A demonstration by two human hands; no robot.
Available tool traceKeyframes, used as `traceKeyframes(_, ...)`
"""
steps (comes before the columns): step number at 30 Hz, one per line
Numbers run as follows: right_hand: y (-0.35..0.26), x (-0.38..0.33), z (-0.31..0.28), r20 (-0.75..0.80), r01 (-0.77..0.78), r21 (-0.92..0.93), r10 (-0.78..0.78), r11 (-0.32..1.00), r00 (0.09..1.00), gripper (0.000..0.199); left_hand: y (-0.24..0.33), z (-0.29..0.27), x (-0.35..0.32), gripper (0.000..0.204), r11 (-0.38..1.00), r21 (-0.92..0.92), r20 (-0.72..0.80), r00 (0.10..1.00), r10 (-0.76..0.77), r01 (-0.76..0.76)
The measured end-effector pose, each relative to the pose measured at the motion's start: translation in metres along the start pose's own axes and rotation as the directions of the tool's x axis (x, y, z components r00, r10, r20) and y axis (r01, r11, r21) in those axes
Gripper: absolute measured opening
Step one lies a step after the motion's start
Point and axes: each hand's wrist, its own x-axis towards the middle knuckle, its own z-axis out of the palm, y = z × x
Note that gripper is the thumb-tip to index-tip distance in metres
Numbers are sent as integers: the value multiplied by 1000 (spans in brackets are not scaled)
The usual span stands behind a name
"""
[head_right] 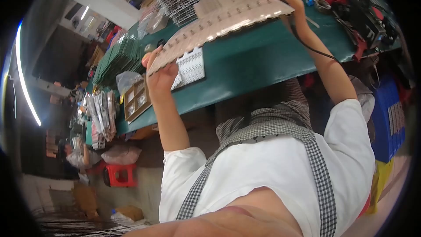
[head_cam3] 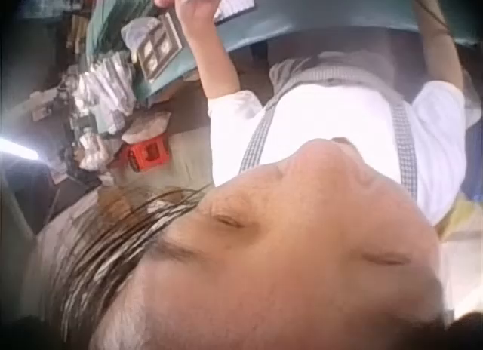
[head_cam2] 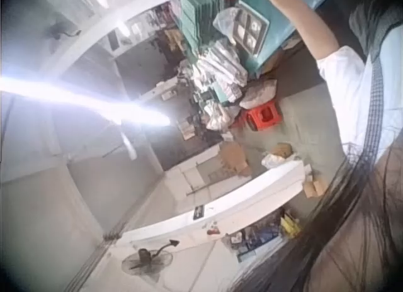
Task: The person solders electronic components onto LED circuit board strips using a soldering iron, lifts and solders pins on panels of strips, and arranges the circuit boards on the workbench.
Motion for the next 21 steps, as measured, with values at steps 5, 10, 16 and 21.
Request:
traceKeyframes(5,-4,-3,-5,46,-20,-31,21,999,999,14,7,-17,2,13,969,204,295,936,-193,136)
traceKeyframes(10,-9,-11,-8,95,85,-133,-73,987,993,14,-10,-35,19,38,935,283,120,960,-254,212)
traceKeyframes(16,-13,-17,-4,105,87,-140,-72,986,992,22,-25,-15,-1,41,940,316,77,984,-163,130)
traceKeyframes(21,-8,-26,-5,106,42,-135,-28,990,994,7,-27,-49,18,44,942,289,181,957,-227,169)
